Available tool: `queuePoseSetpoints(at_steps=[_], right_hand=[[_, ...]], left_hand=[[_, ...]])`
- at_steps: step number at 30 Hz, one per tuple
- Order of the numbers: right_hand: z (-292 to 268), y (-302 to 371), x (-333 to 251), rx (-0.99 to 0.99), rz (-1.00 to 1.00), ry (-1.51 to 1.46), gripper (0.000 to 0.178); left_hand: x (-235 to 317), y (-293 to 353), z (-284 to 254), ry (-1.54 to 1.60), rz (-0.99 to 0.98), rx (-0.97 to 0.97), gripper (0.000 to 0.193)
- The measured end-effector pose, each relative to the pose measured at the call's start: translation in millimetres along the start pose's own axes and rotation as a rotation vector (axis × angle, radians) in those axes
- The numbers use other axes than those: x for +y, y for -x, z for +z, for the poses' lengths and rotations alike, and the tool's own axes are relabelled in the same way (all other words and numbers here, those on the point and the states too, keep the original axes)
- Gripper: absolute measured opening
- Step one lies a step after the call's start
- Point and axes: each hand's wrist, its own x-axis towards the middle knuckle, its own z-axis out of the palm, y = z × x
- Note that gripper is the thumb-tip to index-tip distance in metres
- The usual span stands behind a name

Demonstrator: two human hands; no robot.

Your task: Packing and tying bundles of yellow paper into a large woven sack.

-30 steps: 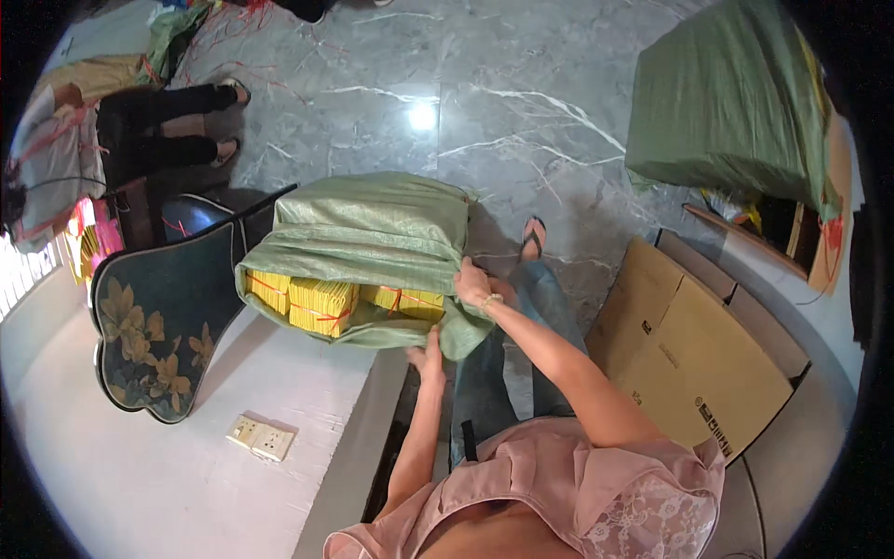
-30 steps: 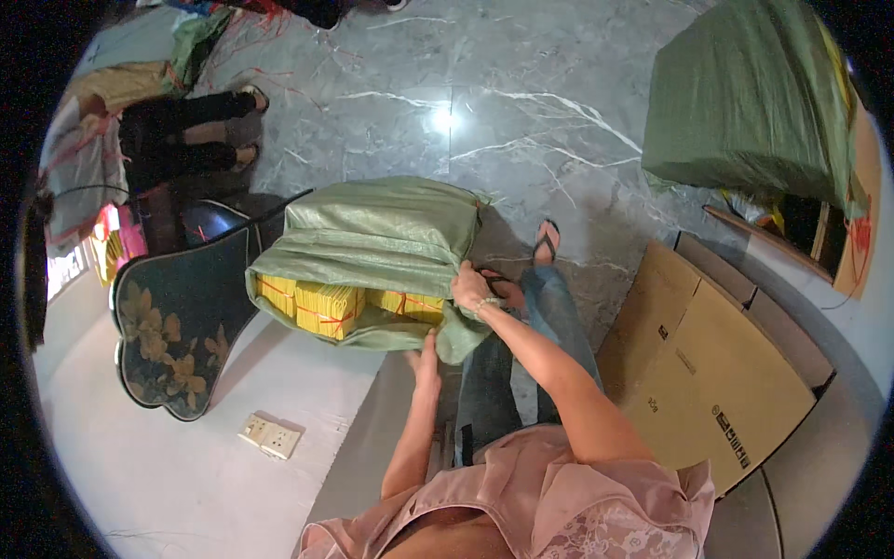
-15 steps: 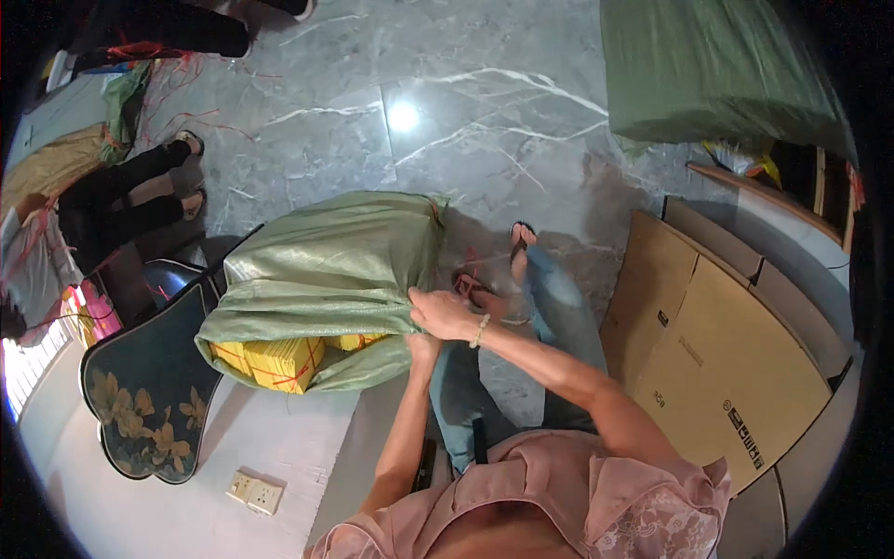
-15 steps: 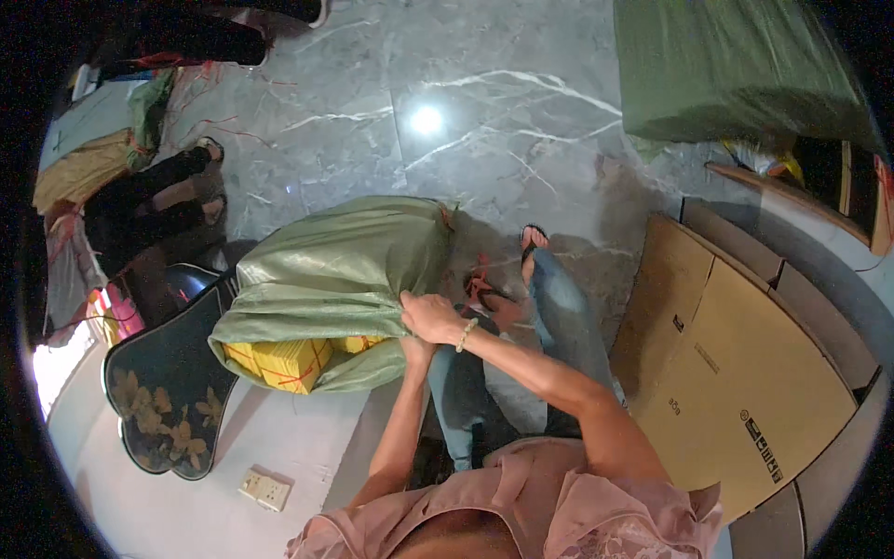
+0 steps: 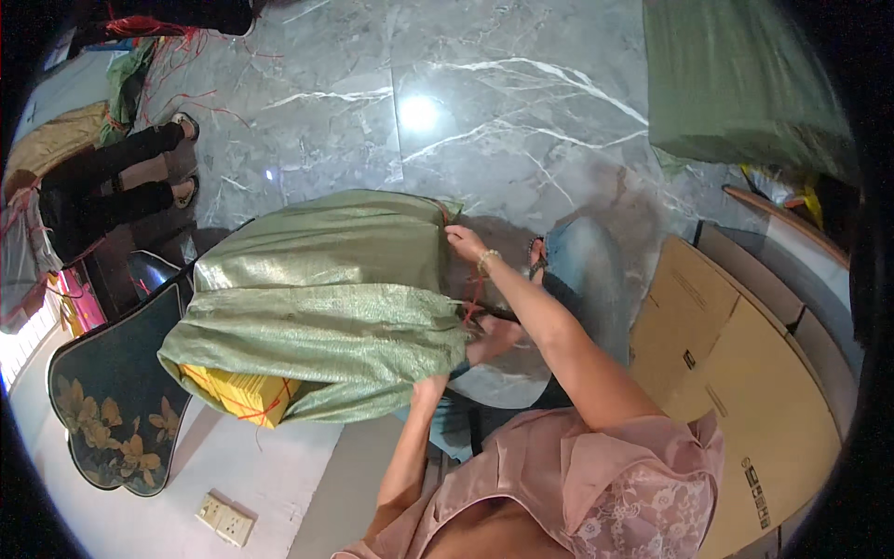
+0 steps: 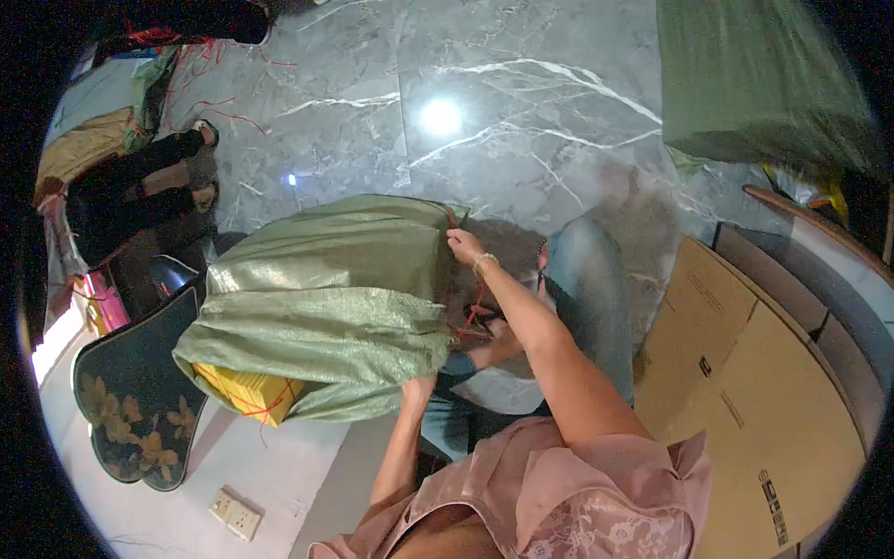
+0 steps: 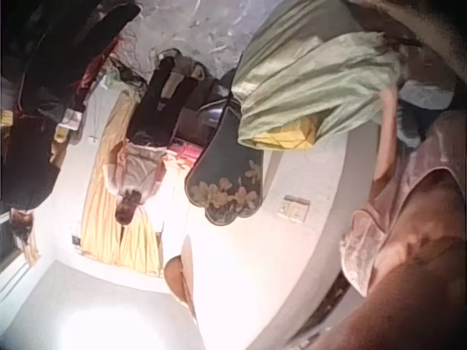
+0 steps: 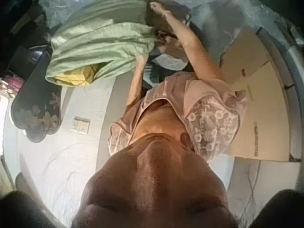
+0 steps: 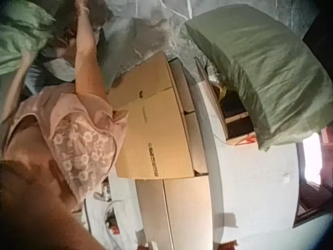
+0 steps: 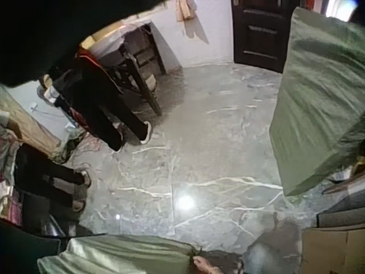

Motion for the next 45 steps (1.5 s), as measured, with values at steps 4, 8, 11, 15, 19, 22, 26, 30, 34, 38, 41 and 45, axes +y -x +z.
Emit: queuePoseSetpoints(at_steps=[4, 8, 11, 15, 19, 22, 26, 30, 34, 38, 41, 45], right_hand=[[20.8, -41.0, 22.5, -0.319, -0.214, -0.093, 0.029], [42.3, -43.1, 26.3, -0.293, -0.311, -0.525, 0.030], [39.0, -51.3, 31.7, -0.295, -0.084, -0.419, 0.030], [42.8, -64.2, 41.4, -0.018, -0.354, -0.196, 0.016], [37.9, -71.2, 26.7, -0.185, 0.037, -0.522, 0.016], [14.3, -71.8, -20.4, -0.534, 0.351, -0.364, 0.030], [15.9, -100.0, -14.1, -0.405, 0.175, 0.040, 0.027], [30.7, -89.7, -26.7, -0.248, 0.002, 0.356, 0.032], [29.0, -67.3, -36.9, -0.029, -0.065, 0.455, 0.029], [17.8, -37.2, -30.8, 0.114, -0.359, 0.485, 0.019], [11.7, -42.6, -30.1, 0.131, -0.563, 0.504, 0.016], [5.2, -74.0, 8.3, -0.075, -0.312, 0.413, 0.019]], left_hand=[[-26.7, 3.6, 5.9, -0.223, 0.075, -0.078, 0.035], [-51.0, 8.8, 11.2, -0.256, 0.190, 0.056, 0.048], [-62.2, 15.5, 16.1, 0.503, -0.162, -0.001, 0.057], [14.5, -36.1, -14.1, -0.122, 0.016, -0.053, 0.023], [39.1, -56.5, -24.7, -0.034, 0.027, 0.038, 0.026], [11.9, -50.7, -5.9, -0.147, 0.123, 0.115, 0.023], [15.7, -52.7, -2.8, -0.078, -0.117, 0.128, 0.029], [9.3, -51.7, 0.0, -0.034, -0.095, 0.194, 0.030], [-5.8, -45.2, 6.3, -0.054, -0.147, 0.231, 0.030], [0.5, -42.7, 2.4, -0.018, -0.242, 0.228, 0.030], [-1.9, -44.2, 5.4, -0.038, -0.204, 0.262, 0.031], [18.5, -49.3, -3.0, 0.017, -0.408, 0.140, 0.041]])
